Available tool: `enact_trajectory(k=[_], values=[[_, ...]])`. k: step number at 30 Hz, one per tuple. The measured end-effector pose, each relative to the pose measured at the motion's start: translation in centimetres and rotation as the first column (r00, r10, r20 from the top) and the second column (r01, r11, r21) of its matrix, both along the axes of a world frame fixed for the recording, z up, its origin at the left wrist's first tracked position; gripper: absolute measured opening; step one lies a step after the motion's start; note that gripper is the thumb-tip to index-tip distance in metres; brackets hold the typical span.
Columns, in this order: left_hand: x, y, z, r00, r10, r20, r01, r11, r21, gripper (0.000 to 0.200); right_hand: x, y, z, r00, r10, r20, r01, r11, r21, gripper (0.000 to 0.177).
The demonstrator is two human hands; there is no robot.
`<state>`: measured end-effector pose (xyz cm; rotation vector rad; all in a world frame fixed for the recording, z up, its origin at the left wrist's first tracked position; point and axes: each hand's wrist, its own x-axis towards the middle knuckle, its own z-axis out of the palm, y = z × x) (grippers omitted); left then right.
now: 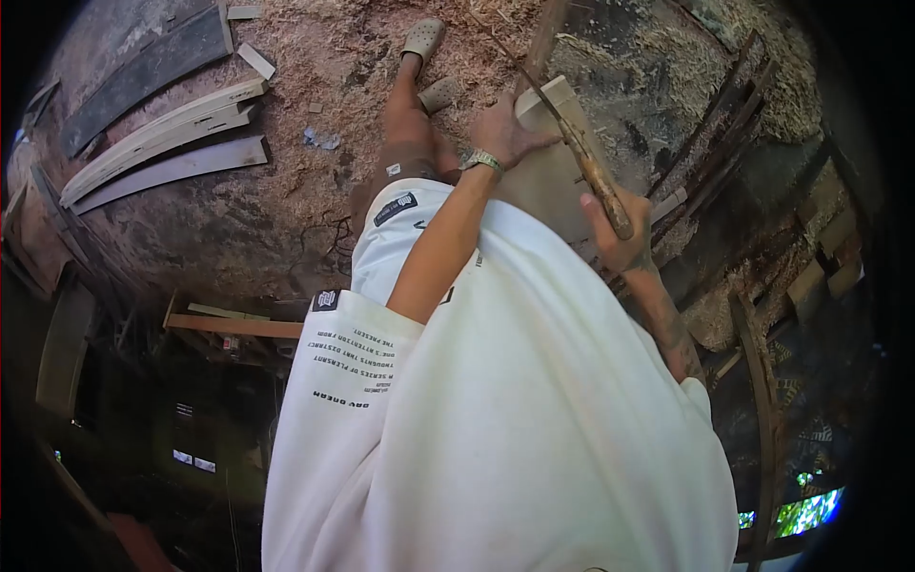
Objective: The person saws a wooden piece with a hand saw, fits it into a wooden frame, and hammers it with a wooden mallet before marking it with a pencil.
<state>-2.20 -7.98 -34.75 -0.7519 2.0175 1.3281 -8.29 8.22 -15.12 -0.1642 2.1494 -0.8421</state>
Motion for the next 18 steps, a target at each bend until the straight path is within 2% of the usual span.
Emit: enact_trajectory(k=[3,6,9,12,15,18], values=[[0.6,0.5,-0.5,1.0,-0.019,-0.014,0.019,1.0,-0.015,0.094,-0.9,-0.2,0.7,0.996,-0.063,0.063,0.063,0.998,0.005,0.021],[0.4,0.6,-1.1,0.999,0.0,-0.038,-0.001,1.0,-0.021,0.095,-2.1,-0.9,1.7,0.986,-0.027,0.166,0.022,0.999,0.032,0.023],[0.7,0.7,-0.6,0.999,0.025,-0.037,-0.025,0.999,0.022,0.095,-2.4,-0.9,1.4,0.982,-0.022,0.188,0.011,0.998,0.06,0.029],[0.4,0.1,-0.3,1.0,0.007,-0.023,-0.006,0.999,0.035,0.094,-1.9,1.0,3.9,0.994,0.018,0.108,-0.026,0.997,0.076,0.02],[0.5,0.4,-0.4,1.0,0.007,-0.024,-0.006,0.999,0.04,0.093,-1.8,2.2,9.8,0.993,-0.016,0.113,0.009,0.998,0.059,0.017],[0.3,0.5,-0.9,0.999,0.026,-0.043,-0.025,0.999,0.026,0.091,-2.1,1.2,8.1,0.997,0.02,0.074,-0.02,1.0,0.001,0.017]])
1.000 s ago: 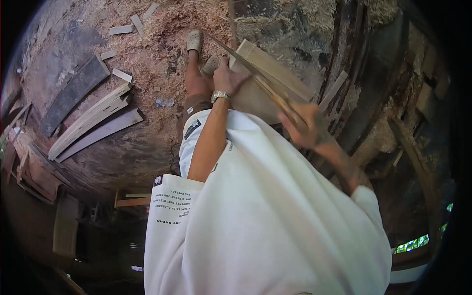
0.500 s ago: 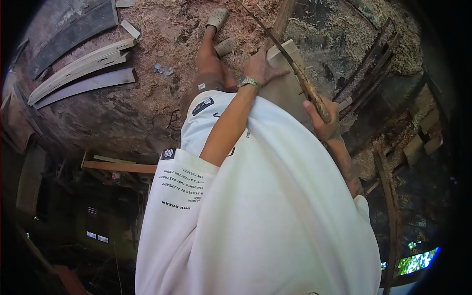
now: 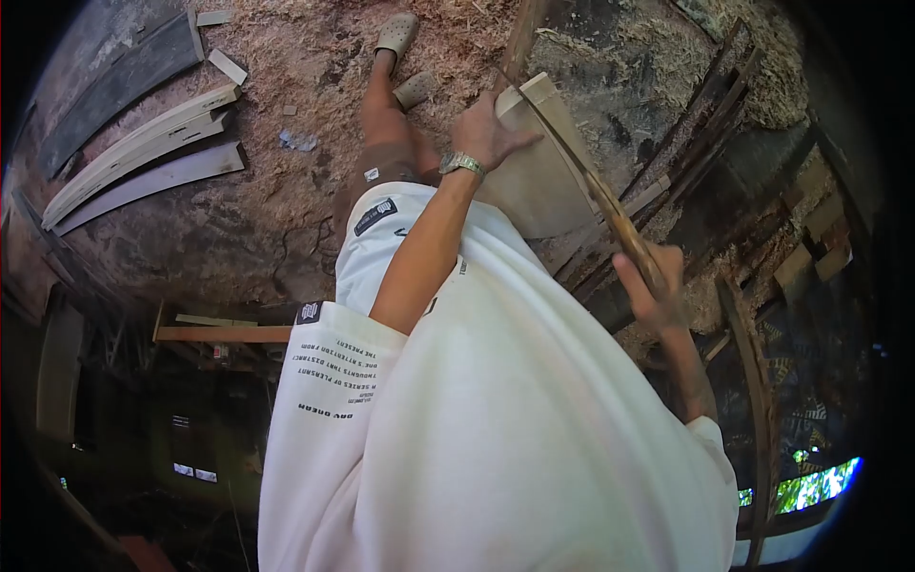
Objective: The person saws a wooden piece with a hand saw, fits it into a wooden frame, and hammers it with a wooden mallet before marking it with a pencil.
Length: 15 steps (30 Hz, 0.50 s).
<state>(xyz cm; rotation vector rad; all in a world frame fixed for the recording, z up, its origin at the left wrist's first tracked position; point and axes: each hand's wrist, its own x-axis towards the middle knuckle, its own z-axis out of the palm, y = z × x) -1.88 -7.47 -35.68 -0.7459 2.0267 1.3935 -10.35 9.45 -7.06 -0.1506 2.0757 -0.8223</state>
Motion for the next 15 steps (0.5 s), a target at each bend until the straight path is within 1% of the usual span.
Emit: enact_trajectory(k=[1,2,3,6,7,9,10,11,14,15], values=[[0.1,0.0,-0.1,1.0,0.003,-0.005,-0.003,1.0,-0.008,0.091,-0.1,0.3,-3.0,1.0,-0.005,-0.012,0.005,1.0,-0.018,0.018],[0.2,0.3,0.0,1.0,0.0,-0.01,0.0,1.0,-0.008,0.091,-0.7,-0.2,-7.2,1.0,-0.01,0.023,0.01,1.0,-0.012,0.02],[0.4,0.5,0.2,1.0,-0.01,0.004,0.01,1.0,-0.003,0.09,-1.0,-0.9,-10.2,0.998,-0.013,0.063,0.013,1.0,-0.006,0.021],[-0.4,-0.5,0.4,0.999,-0.037,0.01,0.037,0.999,-0.015,0.09,-1.2,-2.8,-11.7,0.993,0.058,-0.101,-0.058,0.998,0.005,0.025],[-0.3,-0.3,0.2,0.999,-0.042,0.006,0.042,0.999,-0.023,0.089,-0.9,-2.5,-9.3,0.998,0.02,-0.057,-0.022,0.999,-0.023,0.025],[0.0,0.0,0.4,0.999,-0.031,0.016,0.031,0.999,-0.018,0.089,0.2,0.2,-2.5,0.997,-0.05,0.062,0.047,0.998,0.048,0.02],[-0.1,-0.2,0.7,1.0,-0.022,0.02,0.022,1.0,-0.01,0.088,0.2,-0.3,1.2,0.999,-0.041,0.025,0.041,0.999,0.025,0.024],[-0.2,-0.3,0.9,1.0,-0.016,0.022,0.016,1.0,-0.006,0.088,0.6,0.8,3.6,1.0,0.011,0.014,-0.012,0.999,0.037,0.032],[-0.1,-0.2,0.5,1.0,-0.014,0.007,0.014,1.0,0.019,0.09,1.0,0.3,2.3,1.0,0.028,-0.009,-0.028,1.0,0.014,0.027],[-0.2,-0.2,0.3,1.0,-0.019,0.007,0.019,1.0,0.015,0.09,1.3,0.4,-1.0,1.0,0.004,-0.014,-0.003,0.999,0.053,0.019]])
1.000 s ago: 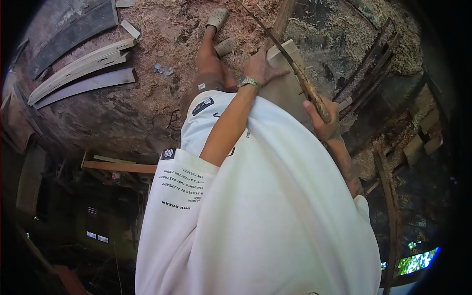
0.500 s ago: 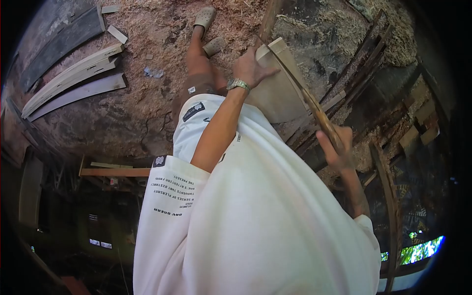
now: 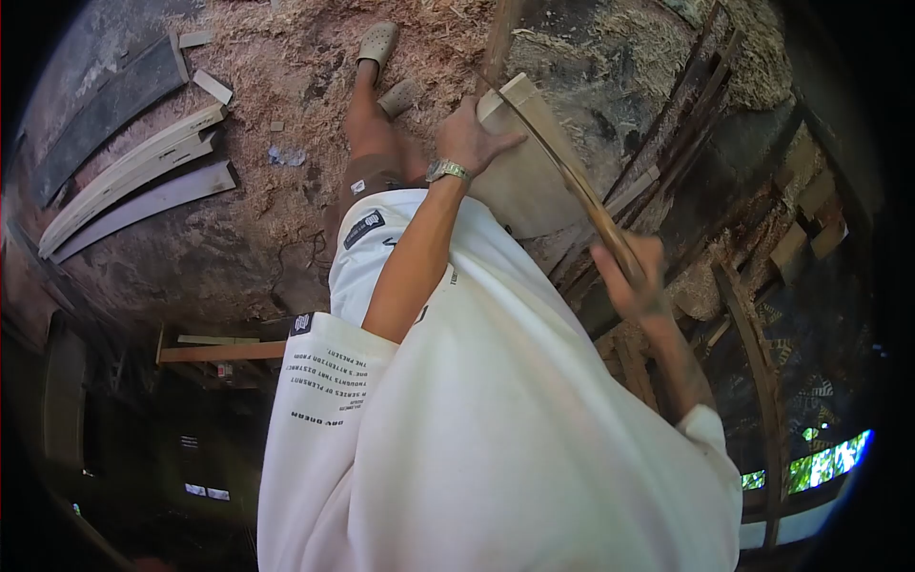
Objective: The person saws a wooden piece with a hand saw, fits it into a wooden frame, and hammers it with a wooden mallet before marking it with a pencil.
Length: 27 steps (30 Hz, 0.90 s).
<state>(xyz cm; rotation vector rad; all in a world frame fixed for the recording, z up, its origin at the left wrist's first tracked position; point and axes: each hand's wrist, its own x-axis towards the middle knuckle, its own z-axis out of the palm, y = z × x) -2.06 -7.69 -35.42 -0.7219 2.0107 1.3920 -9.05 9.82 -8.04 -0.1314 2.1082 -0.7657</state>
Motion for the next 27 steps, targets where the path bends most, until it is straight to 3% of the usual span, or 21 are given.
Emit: enact_trajectory(k=[2,4,6,9,12,16,18,19,20,21,23,25,27], values=[[0.3,0.2,0.1,1.0,-0.007,0.009,0.007,1.0,-0.003,0.089,-0.5,-2.0,-7.7,1.0,0.027,0.011,-0.027,0.999,-0.04,0.025],[0.4,0.1,0.7,0.999,-0.028,0.042,0.029,1.0,-0.012,0.089,-1.9,-4.7,-10.6,0.99,0.006,-0.141,-0.008,1.0,-0.013,0.022],[-0.6,-0.1,0.8,0.999,-0.037,0.03,0.038,0.999,-0.018,0.089,-1.8,-3.1,-6.8,0.999,0.021,-0.037,-0.02,1.0,0.017,0.019],[0.2,-0.2,0.8,1.0,-0.023,0.019,0.023,1.0,-0.02,0.091,-0.7,-1.2,3.4,0.998,-0.034,0.061,0.031,0.998,0.052,0.018],[0.4,0.2,0.3,1.0,-0.016,-0.016,0.015,0.999,-0.029,0.091,-0.7,-1.2,5.3,1.0,-0.004,-0.005,0.004,1.0,0.019,0.02],[0.5,0.4,0.0,0.999,0.011,-0.047,-0.013,0.999,-0.039,0.087,-1.3,-2.9,-10.2,0.985,0.106,-0.136,-0.111,0.993,-0.032,0.026],[0.5,0.3,0.1,0.999,0.026,-0.028,-0.026,0.999,-0.027,0.085,-1.9,-5.0,-11.3,0.984,0.105,-0.144,-0.107,0.994,-0.01,0.031],[0.4,0.2,0.2,1.0,0.014,-0.013,-0.014,1.0,-0.01,0.084,-2.1,-5.6,-10.9,0.984,0.092,-0.153,-0.091,0.996,0.011,0.035],[0.1,0.0,0.3,1.0,0.013,0.003,-0.013,1.0,0.003,0.083,-2.0,-4.7,-8.4,0.997,0.051,-0.055,-0.049,0.998,0.043,0.024],[-0.2,-0.2,0.4,1.0,0.01,-0.004,-0.01,1.0,-0.013,0.083,-1.5,-3.2,-4.7,0.999,0.019,0.047,-0.022,0.997,0.07,0.018],[-0.2,-0.3,0.7,1.0,-0.015,-0.013,0.014,0.999,-0.038,0.083,-0.8,-2.3,3.0,0.995,-0.054,0.085,0.048,0.996,0.071,0.016],[0.1,-0.1,0.6,1.0,0.014,-0.01,-0.015,1.0,-0.024,0.082,-1.3,-2.0,5.1,0.998,0.003,0.059,-0.006,0.998,0.054,0.015],[0.1,0.3,0.2,1.0,0.025,-0.014,-0.025,0.999,-0.019,0.082,-1.3,-1.6,2.9,0.998,0.053,0.031,-0.054,0.998,0.045,0.022]])
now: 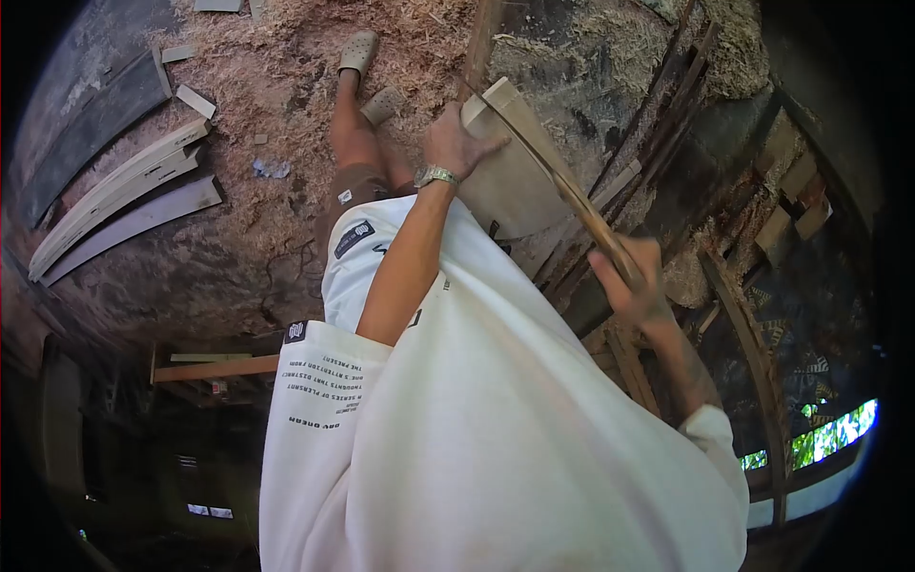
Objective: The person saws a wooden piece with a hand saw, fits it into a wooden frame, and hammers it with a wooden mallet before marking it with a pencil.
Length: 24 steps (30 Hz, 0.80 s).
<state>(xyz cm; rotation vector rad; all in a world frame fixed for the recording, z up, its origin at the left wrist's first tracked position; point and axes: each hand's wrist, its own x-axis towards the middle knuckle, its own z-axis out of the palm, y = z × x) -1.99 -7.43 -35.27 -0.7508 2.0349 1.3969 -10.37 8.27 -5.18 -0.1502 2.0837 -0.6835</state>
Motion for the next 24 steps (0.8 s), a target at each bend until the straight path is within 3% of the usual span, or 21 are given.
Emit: enact_trajectory(k=[1,2,4,7,8,10,13,15,17,18,19,22,24], values=[[0.2,0.2,-0.4,1.0,-0.002,-0.003,0.002,1.0,-0.006,0.082,0.2,0.4,-4.5,1.0,0.022,-0.012,-0.023,1.0,-0.006,0.031],[0.4,0.3,-0.6,1.0,-0.001,-0.007,0.001,1.0,-0.012,0.082,0.9,0.7,-10.3,0.98,0.108,-0.166,-0.121,0.99,-0.072,0.03],[-0.3,-0.2,0.4,1.0,-0.006,0.029,0.006,1.0,-0.008,0.08,0.9,-1.0,-15.4,0.948,0.156,-0.279,-0.184,0.98,-0.078,0.029],[0.5,0.2,0.4,0.999,-0.043,0.018,0.043,0.999,-0.001,0.082,0.1,-2.9,-11.8,0.986,0.046,-0.158,-0.046,0.999,0.007,0.023],[0.2,-0.1,-0.4,0.999,-0.035,0.0,0.035,0.999,-0.019,0.084,0.3,-2.2,-8.6,0.992,0.042,-0.119,-0.047,0.998,-0.038,0.017],[-0.6,-0.7,0.2,0.999,-0.036,0.008,0.037,0.999,-0.014,0.086,0.4,-1.2,-1.0,0.998,-0.056,0.023,0.055,0.998,0.035,0.031],[0.0,-0.4,0.7,0.999,-0.027,0.034,0.026,0.999,0.022,0.086,0.7,-0.7,1.8,1.0,-0.004,0.022,0.003,0.998,0.056,0.043],[-0.5,-0.5,0.3,1.0,-0.001,0.031,-0.001,0.999,0.041,0.086,0.5,-1.2,-4.1,1.0,-0.003,-0.008,0.003,1.0,0.009,0.036],[-0.2,-0.4,0.5,0.999,0.022,0.032,-0.024,0.997,0.068,0.085,1.1,-0.5,-14.3,0.972,0.161,-0.173,-0.167,0.986,-0.018,0.023],[0.0,-0.5,0.9,0.999,0.018,0.046,-0.02,0.999,0.048,0.083,0.7,-2.8,-15.9,0.974,0.065,-0.218,-0.078,0.996,-0.052,0.017],[-0.1,-0.4,1.2,0.999,0.014,0.041,-0.015,1.0,0.025,0.082,-0.1,-4.7,-16.7,0.96,-0.035,-0.277,0.009,0.996,-0.092,0.019],[0.7,0.3,-0.1,0.999,-0.024,-0.046,0.024,1.0,-0.004,0.08,0.8,-3.4,-17.7,0.949,-0.073,-0.308,0.035,0.991,-0.13,0.016],[-1.1,-0.8,1.0,0.989,-0.033,-0.147,0.031,0.999,-0.014,0.079,0.6,-4.2,-14.1,0.92,-0.101,-0.378,0.04,0.985,-0.165,0.016]])
